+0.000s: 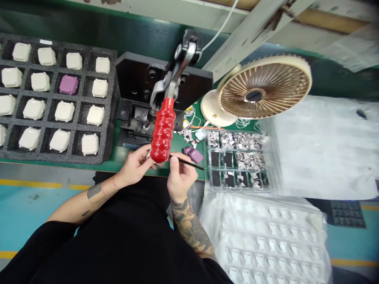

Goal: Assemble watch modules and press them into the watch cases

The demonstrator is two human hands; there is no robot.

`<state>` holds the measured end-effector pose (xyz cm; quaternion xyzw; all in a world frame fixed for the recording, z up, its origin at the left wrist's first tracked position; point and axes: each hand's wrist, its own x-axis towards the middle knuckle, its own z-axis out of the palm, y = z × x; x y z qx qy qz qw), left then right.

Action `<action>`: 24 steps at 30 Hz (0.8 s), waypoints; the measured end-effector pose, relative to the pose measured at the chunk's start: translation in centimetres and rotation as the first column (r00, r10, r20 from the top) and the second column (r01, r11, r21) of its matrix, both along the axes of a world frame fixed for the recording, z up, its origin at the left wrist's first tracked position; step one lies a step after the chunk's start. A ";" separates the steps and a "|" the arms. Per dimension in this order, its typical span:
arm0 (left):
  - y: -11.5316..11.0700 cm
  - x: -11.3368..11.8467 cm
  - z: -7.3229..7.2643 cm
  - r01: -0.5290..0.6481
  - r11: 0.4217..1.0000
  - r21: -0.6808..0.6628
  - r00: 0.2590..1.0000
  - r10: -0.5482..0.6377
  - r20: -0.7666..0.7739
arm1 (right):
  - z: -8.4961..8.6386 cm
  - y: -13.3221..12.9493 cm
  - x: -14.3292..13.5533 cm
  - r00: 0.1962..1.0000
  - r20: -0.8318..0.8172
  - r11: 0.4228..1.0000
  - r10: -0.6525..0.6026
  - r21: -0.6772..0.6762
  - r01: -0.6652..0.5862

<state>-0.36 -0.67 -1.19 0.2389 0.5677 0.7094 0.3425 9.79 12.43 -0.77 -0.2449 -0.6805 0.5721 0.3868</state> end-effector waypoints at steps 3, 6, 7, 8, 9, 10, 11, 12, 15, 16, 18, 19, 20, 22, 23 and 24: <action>0.0 0.0 0.0 -0.014 1.000 0.000 1.000 0.014 -0.001 | 0.2 -0.1 0.4 0.996 -0.005 0.968 0.090 -0.233 -0.089; 0.1 0.0 -0.2 -0.062 0.998 -0.010 0.998 0.062 0.008 | 0.8 -0.4 1.4 0.976 -0.068 0.949 0.208 -0.229 -0.218; 0.2 0.0 -0.3 -0.073 0.997 -0.010 0.997 0.074 0.025 | 1.1 -0.5 1.7 0.975 -0.094 0.958 0.203 -0.189 -0.218; 0.2 0.1 -0.3 -0.083 0.997 -0.009 0.995 0.083 0.046 | 1.3 -0.6 1.9 0.979 -0.121 0.973 0.164 -0.146 -0.181; 0.3 0.1 -0.3 -0.093 0.996 -0.007 0.993 0.093 0.070 | 1.4 -0.6 2.0 0.985 -0.144 0.987 0.097 -0.112 -0.114; 0.3 0.1 -0.2 -0.102 0.995 -0.005 0.990 0.102 0.093 | 1.4 -0.5 2.0 0.987 -0.159 0.995 0.021 -0.090 -0.036; 0.3 0.1 -0.1 -0.110 0.994 -0.003 0.988 0.110 0.113 | 1.3 -0.4 2.0 0.986 -0.159 0.996 -0.047 -0.081 0.034; 0.4 0.1 0.0 -0.117 0.993 -0.001 0.985 0.116 0.126 | 1.1 -0.3 1.8 0.985 -0.142 0.993 -0.094 -0.082 0.083; 0.5 -0.2 0.6 -0.116 0.993 -0.003 0.983 0.115 0.145 | 0.1 -0.3 1.2 0.995 -0.052 0.987 -0.089 -0.136 0.082; 0.6 -0.3 0.8 -0.115 0.993 -0.007 0.981 0.114 0.154 | -0.2 -0.4 1.0 0.997 -0.035 0.983 -0.065 -0.176 0.058; 0.7 -0.6 1.2 -0.117 0.993 -0.023 0.975 0.119 0.189 | -0.2 -0.6 1.0 0.998 -0.050 0.966 -0.033 -0.259 0.019; 0.8 -0.7 1.3 -0.122 0.992 -0.035 0.970 0.127 0.208 | 0.2 -0.6 1.2 0.996 -0.080 0.956 -0.027 -0.293 0.003; 0.9 -0.8 1.4 -0.128 0.990 -0.049 0.965 0.136 0.222 | 0.7 -0.2 1.6 0.993 -0.117 0.949 -0.023 -0.316 -0.015; 0.9 -0.8 1.5 -0.139 0.987 -0.086 0.962 0.155 0.224 | 2.5 1.6 3.2 0.982 -0.191 0.942 0.001 -0.330 -0.065; 0.9 -0.7 1.6 -0.141 0.985 -0.103 0.965 0.160 0.209 | 3.7 3.1 4.3 0.975 -0.219 0.941 0.030 -0.323 -0.102; 0.9 -0.6 1.5 -0.140 0.983 -0.115 0.970 0.160 0.186 | 5.0 5.1 5.7 0.967 -0.245 0.942 0.071 -0.301 -0.145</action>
